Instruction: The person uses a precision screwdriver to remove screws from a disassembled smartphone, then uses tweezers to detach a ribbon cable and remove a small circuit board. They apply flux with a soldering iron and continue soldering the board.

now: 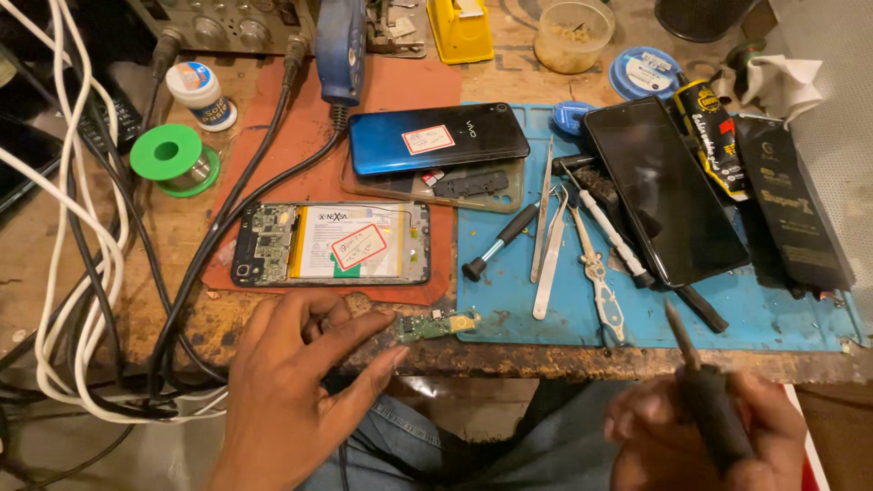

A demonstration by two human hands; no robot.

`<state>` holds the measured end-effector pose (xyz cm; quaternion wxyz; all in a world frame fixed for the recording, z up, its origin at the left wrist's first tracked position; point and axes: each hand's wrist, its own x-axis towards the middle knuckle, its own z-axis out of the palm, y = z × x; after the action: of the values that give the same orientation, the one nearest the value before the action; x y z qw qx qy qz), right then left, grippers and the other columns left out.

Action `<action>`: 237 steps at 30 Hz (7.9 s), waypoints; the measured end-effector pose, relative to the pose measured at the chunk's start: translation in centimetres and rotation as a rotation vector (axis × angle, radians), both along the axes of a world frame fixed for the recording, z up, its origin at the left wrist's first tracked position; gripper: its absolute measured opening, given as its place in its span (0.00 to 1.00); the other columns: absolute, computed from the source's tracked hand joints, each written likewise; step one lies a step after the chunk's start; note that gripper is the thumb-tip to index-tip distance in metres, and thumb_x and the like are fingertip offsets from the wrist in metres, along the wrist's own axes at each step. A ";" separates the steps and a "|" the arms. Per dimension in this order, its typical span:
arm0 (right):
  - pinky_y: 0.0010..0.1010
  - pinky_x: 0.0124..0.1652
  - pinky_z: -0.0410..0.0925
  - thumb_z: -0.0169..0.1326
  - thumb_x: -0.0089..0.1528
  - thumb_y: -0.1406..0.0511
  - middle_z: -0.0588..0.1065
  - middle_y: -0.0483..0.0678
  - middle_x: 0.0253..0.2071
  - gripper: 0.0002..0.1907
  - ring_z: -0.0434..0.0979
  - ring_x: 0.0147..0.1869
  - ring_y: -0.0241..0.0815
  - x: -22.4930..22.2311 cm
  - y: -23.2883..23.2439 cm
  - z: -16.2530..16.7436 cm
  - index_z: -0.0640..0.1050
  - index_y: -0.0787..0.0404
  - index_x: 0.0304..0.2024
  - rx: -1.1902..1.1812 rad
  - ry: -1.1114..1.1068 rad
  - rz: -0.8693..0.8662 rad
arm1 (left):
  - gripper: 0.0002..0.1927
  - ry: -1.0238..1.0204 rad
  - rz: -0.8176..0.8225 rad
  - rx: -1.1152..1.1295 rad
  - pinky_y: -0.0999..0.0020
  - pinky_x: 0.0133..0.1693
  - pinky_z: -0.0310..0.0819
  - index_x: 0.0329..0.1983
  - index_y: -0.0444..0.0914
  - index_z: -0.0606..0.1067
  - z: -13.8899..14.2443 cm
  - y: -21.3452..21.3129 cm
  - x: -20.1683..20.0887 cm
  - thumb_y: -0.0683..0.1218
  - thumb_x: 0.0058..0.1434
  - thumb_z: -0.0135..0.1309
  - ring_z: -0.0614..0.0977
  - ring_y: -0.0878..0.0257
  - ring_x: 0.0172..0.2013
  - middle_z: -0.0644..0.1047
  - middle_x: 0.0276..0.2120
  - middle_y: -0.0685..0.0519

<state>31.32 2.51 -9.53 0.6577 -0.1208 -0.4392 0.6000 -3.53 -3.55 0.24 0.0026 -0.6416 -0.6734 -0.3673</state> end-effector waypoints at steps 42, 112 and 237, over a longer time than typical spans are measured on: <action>0.16 0.33 0.63 0.52 0.71 0.55 0.74 0.44 0.29 0.17 0.70 0.29 0.29 -13.3 2.2 6.0 0.78 0.63 0.49 0.103 -0.630 -0.707 | 0.56 -1.817 -0.983 -0.084 0.74 0.42 0.72 0.72 0.37 0.57 10.8 7.1 11.2 0.71 0.51 0.66 0.80 0.67 0.43 0.74 0.61 0.47; 0.21 0.32 0.71 0.59 0.52 0.70 0.80 0.51 0.32 0.13 0.80 0.28 0.35 -11.7 0.6 8.3 0.80 0.66 0.41 0.096 -1.065 -0.420 | 0.15 0.016 -0.065 -0.007 0.60 0.34 0.67 0.38 0.50 0.85 1.2 1.2 0.1 0.61 0.55 0.65 0.78 0.59 0.35 0.77 0.30 0.60; 0.25 0.33 0.77 0.67 0.54 0.62 0.79 0.51 0.35 0.15 0.84 0.36 0.39 -12.8 1.5 10.6 0.81 0.65 0.38 0.441 -1.164 -0.251 | 0.14 0.013 -0.147 0.035 0.62 0.38 0.68 0.40 0.48 0.85 1.1 1.0 -0.4 0.57 0.55 0.66 0.79 0.62 0.37 0.76 0.33 0.61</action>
<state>18.51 4.00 1.03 0.3859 -0.3394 -0.8207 0.2498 -3.97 -2.56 1.32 -0.0087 -0.6916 -0.6179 -0.3739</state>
